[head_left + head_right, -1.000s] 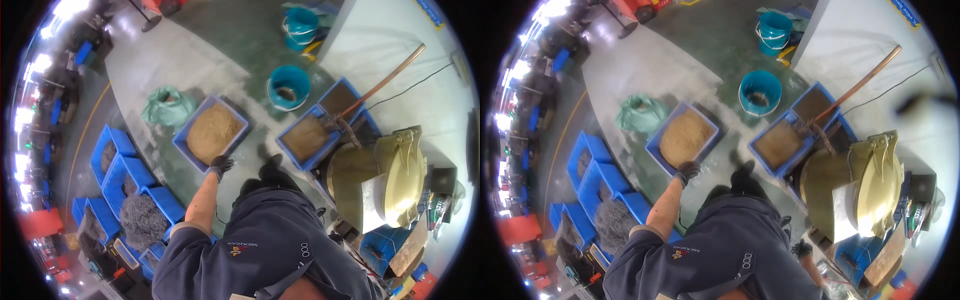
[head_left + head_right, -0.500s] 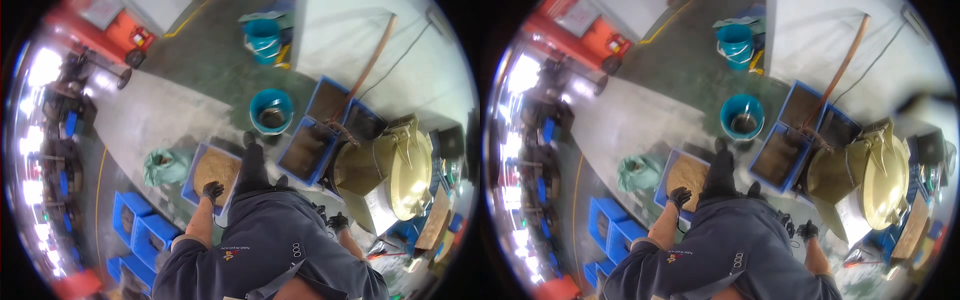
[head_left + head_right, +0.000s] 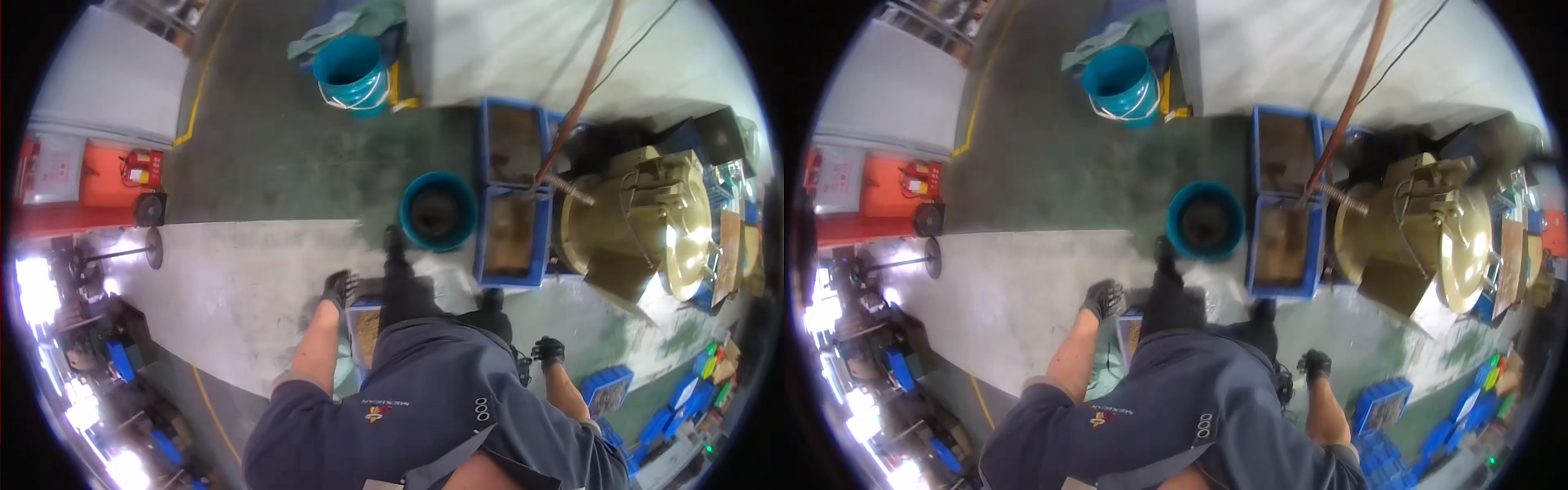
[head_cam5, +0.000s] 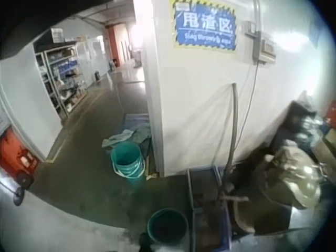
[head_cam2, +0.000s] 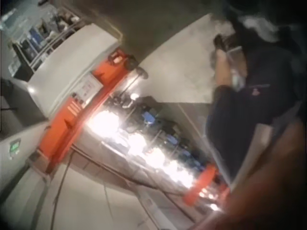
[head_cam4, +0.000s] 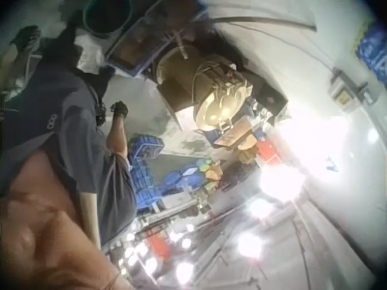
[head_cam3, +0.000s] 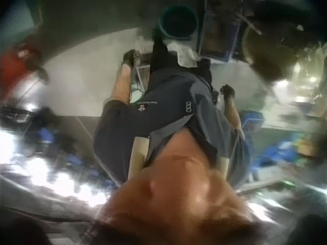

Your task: Loading raw material into an industrial centrifuge, stirring the contents with a spatula, and filling containers with processed liquid.

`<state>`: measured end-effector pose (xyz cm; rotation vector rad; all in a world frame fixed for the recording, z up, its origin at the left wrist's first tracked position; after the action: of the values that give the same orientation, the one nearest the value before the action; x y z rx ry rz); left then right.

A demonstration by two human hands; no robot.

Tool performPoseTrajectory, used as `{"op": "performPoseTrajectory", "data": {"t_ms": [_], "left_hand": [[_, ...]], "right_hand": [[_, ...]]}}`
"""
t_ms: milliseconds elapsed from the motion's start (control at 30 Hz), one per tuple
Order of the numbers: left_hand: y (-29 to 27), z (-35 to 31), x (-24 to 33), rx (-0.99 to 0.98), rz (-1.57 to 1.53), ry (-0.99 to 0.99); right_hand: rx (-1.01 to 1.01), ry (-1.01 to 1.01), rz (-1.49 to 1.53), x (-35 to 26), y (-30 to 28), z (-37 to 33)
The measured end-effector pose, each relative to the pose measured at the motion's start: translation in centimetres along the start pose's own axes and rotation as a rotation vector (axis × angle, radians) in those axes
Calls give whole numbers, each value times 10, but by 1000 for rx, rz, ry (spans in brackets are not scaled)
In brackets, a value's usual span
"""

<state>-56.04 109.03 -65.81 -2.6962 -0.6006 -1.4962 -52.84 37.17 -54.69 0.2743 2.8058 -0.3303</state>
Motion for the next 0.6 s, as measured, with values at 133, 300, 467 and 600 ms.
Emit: {"op": "performPoseTrajectory", "data": {"t_ms": [133,300,467,600], "left_hand": [[-16,58,99,36,-548,-383],[89,144,233,-30,-436,-485],[149,200,255,-448,-505,-372],[211,216,269,-656,-470,-361]], "right_hand": [[137,-33,-123,0,54,-60],[280,144,263,106,28,-125],[454,276,392,190,82,-174],[379,388,582,249,126,-163]]}}
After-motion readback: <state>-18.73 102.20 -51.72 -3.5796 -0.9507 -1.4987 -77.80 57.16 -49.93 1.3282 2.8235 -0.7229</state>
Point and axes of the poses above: each hand's wrist, its own z-axis towards the middle knuckle, its own y-axis out of the palm, x = y × z, the point moved 4 cm from there along z, towards the middle knuckle, and after that the axes turned 4 degrees about y, right-handed, at the moved point
